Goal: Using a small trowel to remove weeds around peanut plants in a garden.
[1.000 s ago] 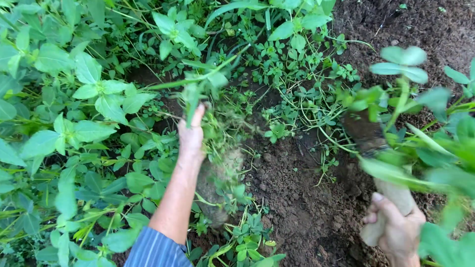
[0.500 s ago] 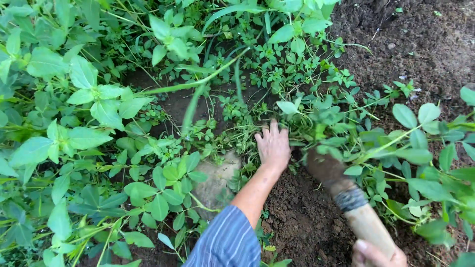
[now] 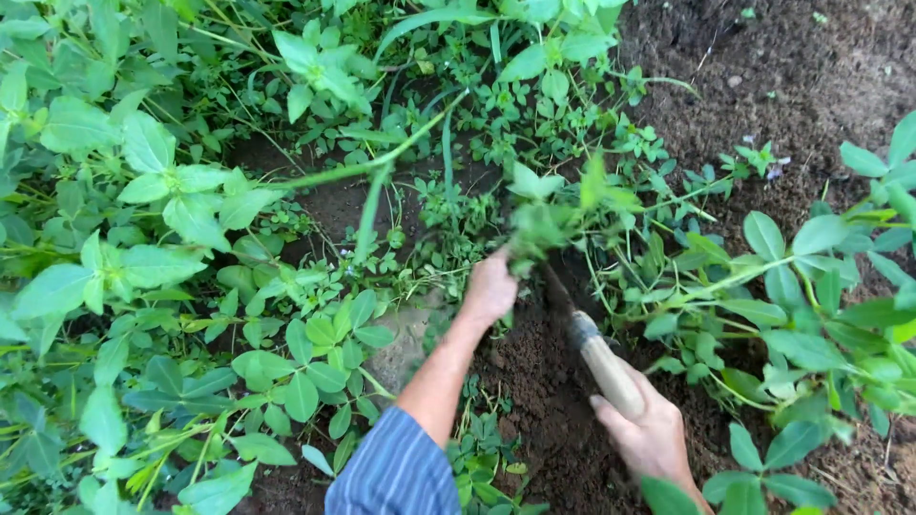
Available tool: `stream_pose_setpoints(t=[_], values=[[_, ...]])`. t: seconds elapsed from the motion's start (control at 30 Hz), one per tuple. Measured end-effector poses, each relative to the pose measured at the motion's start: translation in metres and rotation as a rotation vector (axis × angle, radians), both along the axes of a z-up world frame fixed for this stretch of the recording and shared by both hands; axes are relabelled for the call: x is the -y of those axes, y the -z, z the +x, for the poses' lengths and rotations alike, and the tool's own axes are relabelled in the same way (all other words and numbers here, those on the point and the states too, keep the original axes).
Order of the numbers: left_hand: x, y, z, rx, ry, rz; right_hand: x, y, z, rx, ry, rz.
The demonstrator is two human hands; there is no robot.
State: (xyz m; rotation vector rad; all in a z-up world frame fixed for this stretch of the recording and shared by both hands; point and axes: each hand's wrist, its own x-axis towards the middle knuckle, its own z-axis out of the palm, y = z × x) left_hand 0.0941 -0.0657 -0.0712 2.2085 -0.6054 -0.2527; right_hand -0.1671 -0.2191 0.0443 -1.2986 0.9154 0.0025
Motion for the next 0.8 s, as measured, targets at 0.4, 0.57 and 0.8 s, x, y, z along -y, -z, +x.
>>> stream_pose_setpoints(t=[0.4,0.57,0.8], values=[[-0.032,-0.102,-0.044,-0.577,-0.266,-0.043,0.005,-0.042,-0.015,-0.200,-0.197,-0.305],[-0.096,-0.100,-0.083,-0.518,-0.326,-0.079,0.003,-0.048,-0.023,-0.127,-0.095,-0.142],[-0.181,-0.155,-0.032,-0.232,-0.753,-0.307,0.007,0.005,-0.055,-0.139,-0.084,-0.002]])
